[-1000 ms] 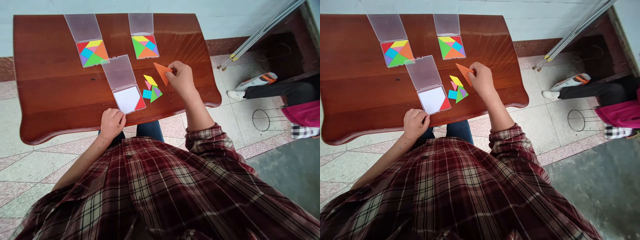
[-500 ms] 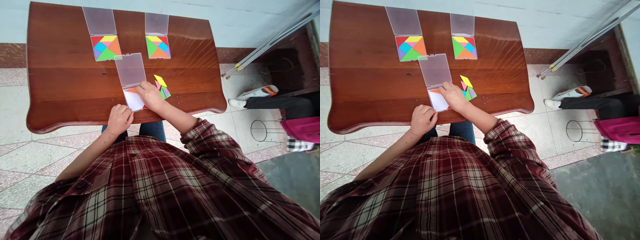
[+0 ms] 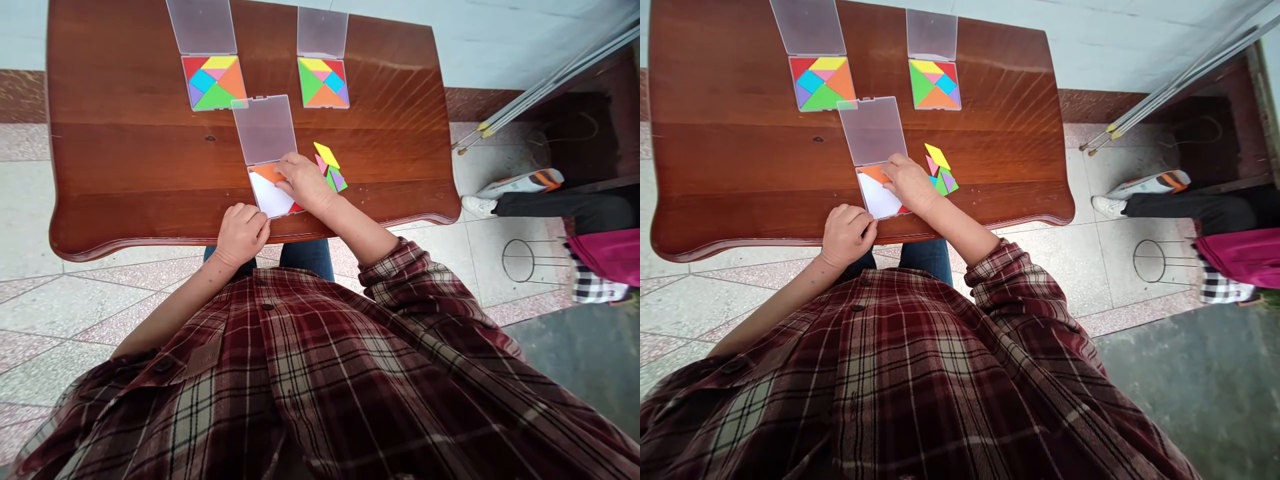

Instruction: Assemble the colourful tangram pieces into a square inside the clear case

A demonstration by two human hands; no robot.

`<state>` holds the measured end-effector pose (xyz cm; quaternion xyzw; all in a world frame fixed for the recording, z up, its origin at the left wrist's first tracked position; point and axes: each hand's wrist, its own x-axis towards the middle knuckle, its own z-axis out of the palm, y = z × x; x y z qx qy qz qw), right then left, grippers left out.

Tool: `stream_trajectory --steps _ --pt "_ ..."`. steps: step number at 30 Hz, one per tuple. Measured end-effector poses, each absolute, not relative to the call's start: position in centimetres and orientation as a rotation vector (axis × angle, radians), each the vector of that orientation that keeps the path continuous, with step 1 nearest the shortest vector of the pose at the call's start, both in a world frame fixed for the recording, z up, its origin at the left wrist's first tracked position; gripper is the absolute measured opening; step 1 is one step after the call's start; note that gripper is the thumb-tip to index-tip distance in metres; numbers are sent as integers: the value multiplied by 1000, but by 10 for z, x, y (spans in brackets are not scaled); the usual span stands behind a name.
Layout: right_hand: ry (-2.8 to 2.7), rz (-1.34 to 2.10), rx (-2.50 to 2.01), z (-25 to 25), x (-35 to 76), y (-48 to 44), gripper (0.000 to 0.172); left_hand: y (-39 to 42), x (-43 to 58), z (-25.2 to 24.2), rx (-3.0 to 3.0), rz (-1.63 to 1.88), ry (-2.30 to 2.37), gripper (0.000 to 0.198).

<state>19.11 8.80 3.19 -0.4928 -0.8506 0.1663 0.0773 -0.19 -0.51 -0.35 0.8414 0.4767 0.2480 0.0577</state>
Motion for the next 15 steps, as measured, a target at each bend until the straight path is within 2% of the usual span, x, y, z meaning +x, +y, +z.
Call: stream_trajectory --steps 6,10,15 --pt "-2527 536 -1545 49 194 84 29 -5 -3 -3 2538 728 1448 24" --pt "-2566 481 -1538 45 191 86 32 -5 -3 -3 2517 728 1454 23" --pt "-2570 443 -1525 41 188 88 28 -5 -5 -6 2602 773 1443 24"
